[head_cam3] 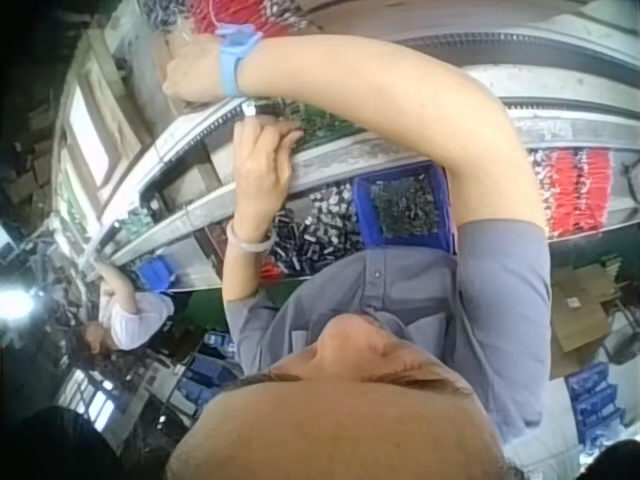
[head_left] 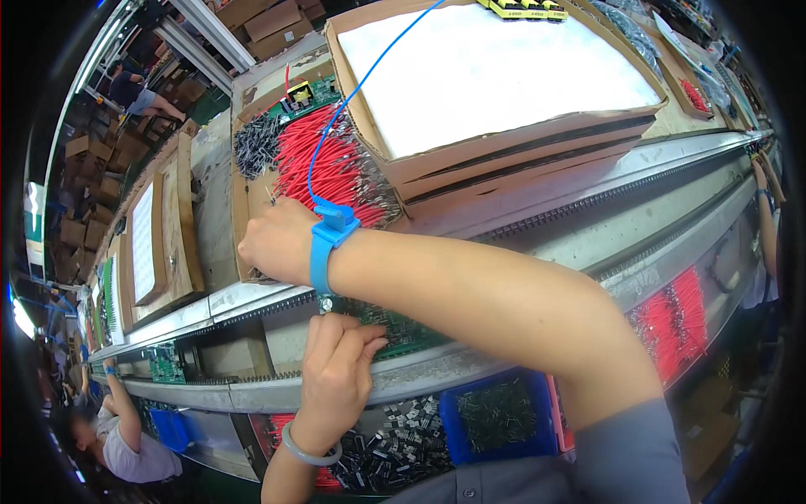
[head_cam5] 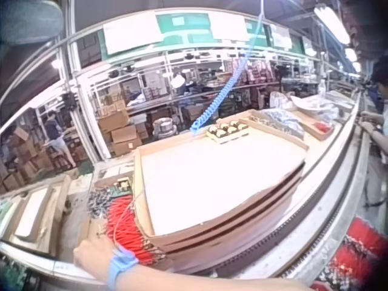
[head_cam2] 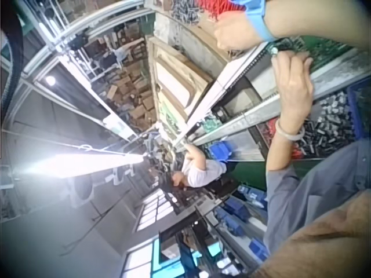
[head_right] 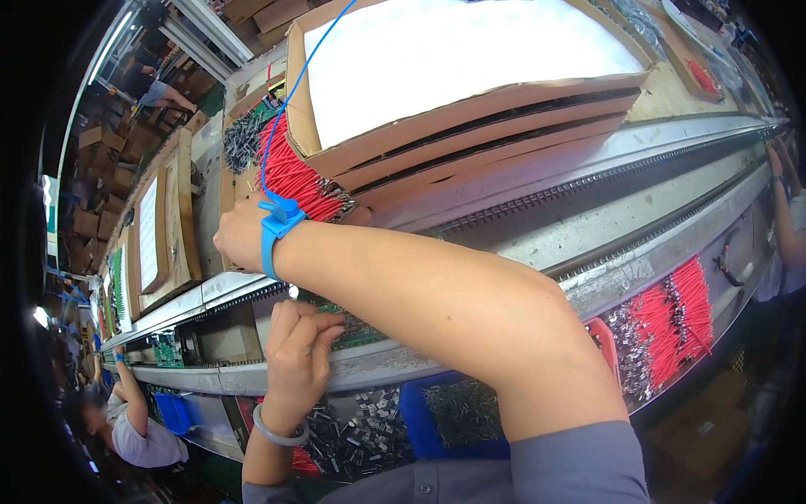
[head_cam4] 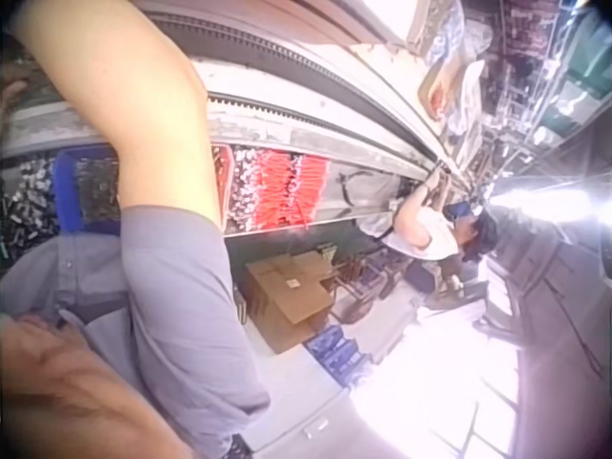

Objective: The person assembles circuit boards along an assembly line by placing electronic components from bins, transformers from a box, and wires onto the boards by hand.

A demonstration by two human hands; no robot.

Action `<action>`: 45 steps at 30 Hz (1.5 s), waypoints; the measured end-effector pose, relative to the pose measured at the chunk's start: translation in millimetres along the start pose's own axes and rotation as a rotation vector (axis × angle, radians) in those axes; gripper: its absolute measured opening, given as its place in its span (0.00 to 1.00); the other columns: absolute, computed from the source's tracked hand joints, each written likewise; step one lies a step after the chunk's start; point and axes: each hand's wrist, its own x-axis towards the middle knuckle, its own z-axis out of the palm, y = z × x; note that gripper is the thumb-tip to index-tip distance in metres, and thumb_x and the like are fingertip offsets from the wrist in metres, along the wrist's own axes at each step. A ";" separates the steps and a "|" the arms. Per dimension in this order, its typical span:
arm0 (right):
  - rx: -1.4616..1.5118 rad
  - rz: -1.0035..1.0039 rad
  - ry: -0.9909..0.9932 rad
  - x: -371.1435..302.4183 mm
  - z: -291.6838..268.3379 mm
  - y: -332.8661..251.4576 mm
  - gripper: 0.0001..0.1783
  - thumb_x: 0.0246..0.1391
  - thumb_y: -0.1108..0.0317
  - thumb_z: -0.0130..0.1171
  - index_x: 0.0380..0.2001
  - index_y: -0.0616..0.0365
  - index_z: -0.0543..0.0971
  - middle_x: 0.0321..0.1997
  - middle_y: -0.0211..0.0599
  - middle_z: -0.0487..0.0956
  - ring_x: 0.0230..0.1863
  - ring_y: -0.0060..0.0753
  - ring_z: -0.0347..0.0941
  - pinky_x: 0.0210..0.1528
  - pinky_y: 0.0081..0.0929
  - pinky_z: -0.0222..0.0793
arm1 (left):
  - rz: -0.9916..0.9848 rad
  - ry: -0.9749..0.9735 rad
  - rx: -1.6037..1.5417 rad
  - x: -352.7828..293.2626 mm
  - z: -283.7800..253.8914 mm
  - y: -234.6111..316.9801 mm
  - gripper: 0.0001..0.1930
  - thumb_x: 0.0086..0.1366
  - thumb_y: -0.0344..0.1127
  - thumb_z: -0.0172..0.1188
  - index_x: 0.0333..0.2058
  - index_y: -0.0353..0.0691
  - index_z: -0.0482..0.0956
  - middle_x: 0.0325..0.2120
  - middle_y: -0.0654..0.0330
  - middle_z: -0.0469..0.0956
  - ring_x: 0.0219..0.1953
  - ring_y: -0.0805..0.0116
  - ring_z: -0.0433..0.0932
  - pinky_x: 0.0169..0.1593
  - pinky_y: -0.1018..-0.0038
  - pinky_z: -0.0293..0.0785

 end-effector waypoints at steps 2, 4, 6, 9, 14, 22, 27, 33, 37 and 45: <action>0.002 -0.004 0.006 0.8 -0.2 -0.9 0.09 0.53 0.66 0.60 0.30 0.51 0.88 0.35 0.38 0.86 0.42 0.44 0.84 0.40 0.41 0.79 | 0.005 0.000 0.006 -0.2 -0.9 0.4 0.10 0.54 0.18 0.67 0.36 0.33 0.83 0.33 0.53 0.74 0.36 0.53 0.72 0.40 0.62 0.70; -0.026 -0.012 0.001 1.6 -0.3 -1.9 0.09 0.53 0.66 0.60 0.30 0.51 0.88 0.35 0.38 0.86 0.43 0.43 0.84 0.41 0.42 0.78 | 0.008 -0.002 0.014 0.0 -1.6 1.2 0.10 0.54 0.18 0.67 0.36 0.32 0.82 0.33 0.53 0.73 0.36 0.53 0.72 0.40 0.62 0.70; -0.057 -0.033 0.009 2.2 -0.8 -2.3 0.09 0.53 0.65 0.60 0.30 0.50 0.88 0.35 0.37 0.86 0.44 0.43 0.84 0.41 0.42 0.78 | 0.014 -0.007 0.022 0.5 -3.4 2.5 0.10 0.54 0.18 0.66 0.36 0.32 0.82 0.33 0.53 0.74 0.36 0.53 0.72 0.40 0.62 0.71; -0.084 -0.058 -0.016 4.9 -5.5 -4.1 0.09 0.54 0.65 0.60 0.31 0.50 0.88 0.35 0.36 0.86 0.45 0.43 0.83 0.41 0.42 0.78 | 0.041 -0.025 0.006 0.4 -4.4 0.5 0.11 0.53 0.16 0.64 0.37 0.32 0.82 0.34 0.51 0.76 0.37 0.52 0.74 0.41 0.62 0.72; -0.070 -0.064 -0.094 6.5 -7.7 -2.8 0.09 0.55 0.65 0.59 0.34 0.49 0.88 0.36 0.35 0.86 0.45 0.43 0.83 0.41 0.40 0.77 | 0.054 -0.049 -0.056 0.0 -3.7 0.9 0.14 0.52 0.13 0.60 0.39 0.31 0.81 0.36 0.49 0.79 0.39 0.50 0.77 0.43 0.61 0.75; -0.002 -0.020 0.068 5.9 0.3 2.0 0.08 0.58 0.67 0.56 0.35 0.61 0.78 0.34 0.46 0.84 0.35 0.46 0.84 0.33 0.41 0.77 | 0.045 0.000 -0.038 1.5 -2.4 2.8 0.12 0.54 0.12 0.61 0.36 0.31 0.81 0.32 0.52 0.80 0.36 0.53 0.78 0.40 0.64 0.75; 0.060 -0.038 0.275 6.5 -0.7 3.8 0.06 0.57 0.69 0.56 0.34 0.61 0.76 0.29 0.48 0.83 0.32 0.51 0.84 0.32 0.44 0.78 | 0.059 0.006 -0.042 2.9 -0.4 2.2 0.12 0.53 0.11 0.62 0.36 0.30 0.81 0.32 0.51 0.80 0.36 0.53 0.78 0.39 0.65 0.75; 0.180 -0.033 0.241 8.5 -8.6 -0.8 0.06 0.53 0.72 0.58 0.33 0.63 0.78 0.31 0.52 0.83 0.34 0.56 0.84 0.35 0.47 0.80 | 0.060 0.009 -0.040 1.9 -0.6 0.4 0.12 0.53 0.11 0.62 0.35 0.30 0.81 0.32 0.51 0.80 0.36 0.53 0.78 0.39 0.64 0.76; 0.197 -0.053 0.231 4.9 -13.3 -3.3 0.06 0.50 0.74 0.59 0.30 0.65 0.81 0.31 0.51 0.84 0.35 0.56 0.84 0.36 0.47 0.81 | 0.063 -0.034 -0.063 -0.2 0.3 -0.9 0.16 0.50 0.11 0.56 0.39 0.28 0.81 0.36 0.47 0.78 0.39 0.48 0.77 0.43 0.60 0.76; 0.213 -0.039 0.187 -11.5 -52.3 -26.2 0.05 0.46 0.76 0.60 0.28 0.65 0.83 0.30 0.52 0.84 0.34 0.55 0.85 0.36 0.44 0.83 | 0.095 -0.022 -0.041 -2.9 -0.6 -4.6 0.21 0.49 0.11 0.53 0.43 0.29 0.80 0.41 0.44 0.77 0.45 0.41 0.76 0.50 0.54 0.74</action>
